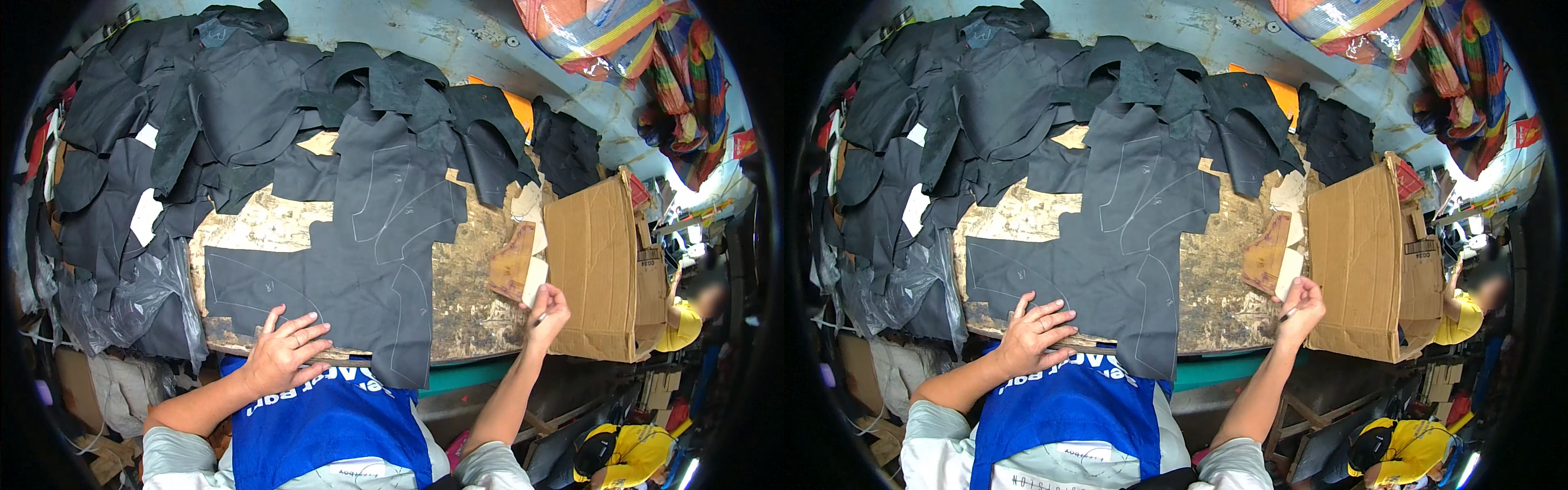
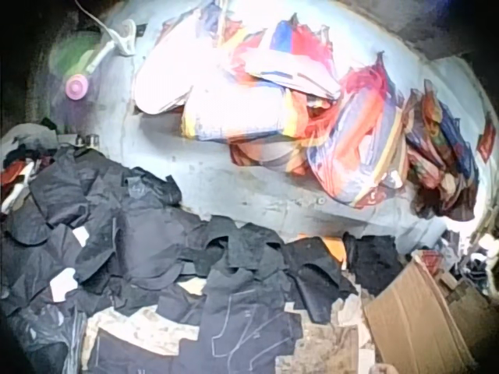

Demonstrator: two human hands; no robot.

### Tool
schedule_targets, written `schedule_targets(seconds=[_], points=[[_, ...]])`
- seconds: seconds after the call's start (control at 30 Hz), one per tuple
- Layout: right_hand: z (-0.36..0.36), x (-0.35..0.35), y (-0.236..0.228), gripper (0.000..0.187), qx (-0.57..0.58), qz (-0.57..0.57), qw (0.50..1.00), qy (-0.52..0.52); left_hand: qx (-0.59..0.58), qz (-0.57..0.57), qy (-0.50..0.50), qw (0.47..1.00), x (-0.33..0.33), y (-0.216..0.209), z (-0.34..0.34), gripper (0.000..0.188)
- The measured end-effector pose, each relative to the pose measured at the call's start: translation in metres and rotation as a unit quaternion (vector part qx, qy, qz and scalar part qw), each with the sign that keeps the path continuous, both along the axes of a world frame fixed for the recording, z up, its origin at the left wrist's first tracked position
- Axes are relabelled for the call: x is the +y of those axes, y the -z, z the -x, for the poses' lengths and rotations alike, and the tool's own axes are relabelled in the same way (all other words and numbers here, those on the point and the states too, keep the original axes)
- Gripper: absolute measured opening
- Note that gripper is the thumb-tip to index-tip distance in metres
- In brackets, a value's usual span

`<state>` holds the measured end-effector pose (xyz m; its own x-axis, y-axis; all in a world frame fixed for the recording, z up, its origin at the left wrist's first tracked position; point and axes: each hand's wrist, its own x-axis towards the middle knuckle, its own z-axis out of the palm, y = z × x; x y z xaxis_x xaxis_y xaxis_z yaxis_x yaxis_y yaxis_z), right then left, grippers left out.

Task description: The person lays out black fabric pieces on a work table, places cardboard templates on them, and traces outlines with a pen. They handle multiple fabric pieces and templates, moving them aside and stacking marked pieces as they work.

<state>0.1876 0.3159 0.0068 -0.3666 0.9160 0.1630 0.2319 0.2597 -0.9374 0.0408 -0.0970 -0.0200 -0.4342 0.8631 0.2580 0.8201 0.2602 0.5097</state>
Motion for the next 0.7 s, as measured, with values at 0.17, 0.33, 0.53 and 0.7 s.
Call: schedule_targets(seconds=[0.17,0.33,0.53,0.7], points=[[0.015,-0.013,0.001,0.039,-0.271,-0.380,0.879,0.096,0.032,-0.029,-0.027,0.999,0.004,0.003,-0.004,0.029],[0.032,-0.046,0.023,0.044,-0.268,-0.288,0.915,-0.094,0.011,-0.054,-0.049,0.997,0.006,0.006,-0.005,0.026],[0.038,-0.034,0.029,0.041,-0.332,-0.378,0.857,-0.116,-0.005,-0.061,-0.075,0.995,0.008,0.007,-0.006,0.021],[0.041,-0.021,0.016,0.048,-0.306,-0.354,0.874,-0.127,-0.009,-0.079,-0.089,0.993,0.009,0.007,-0.005,0.018]])
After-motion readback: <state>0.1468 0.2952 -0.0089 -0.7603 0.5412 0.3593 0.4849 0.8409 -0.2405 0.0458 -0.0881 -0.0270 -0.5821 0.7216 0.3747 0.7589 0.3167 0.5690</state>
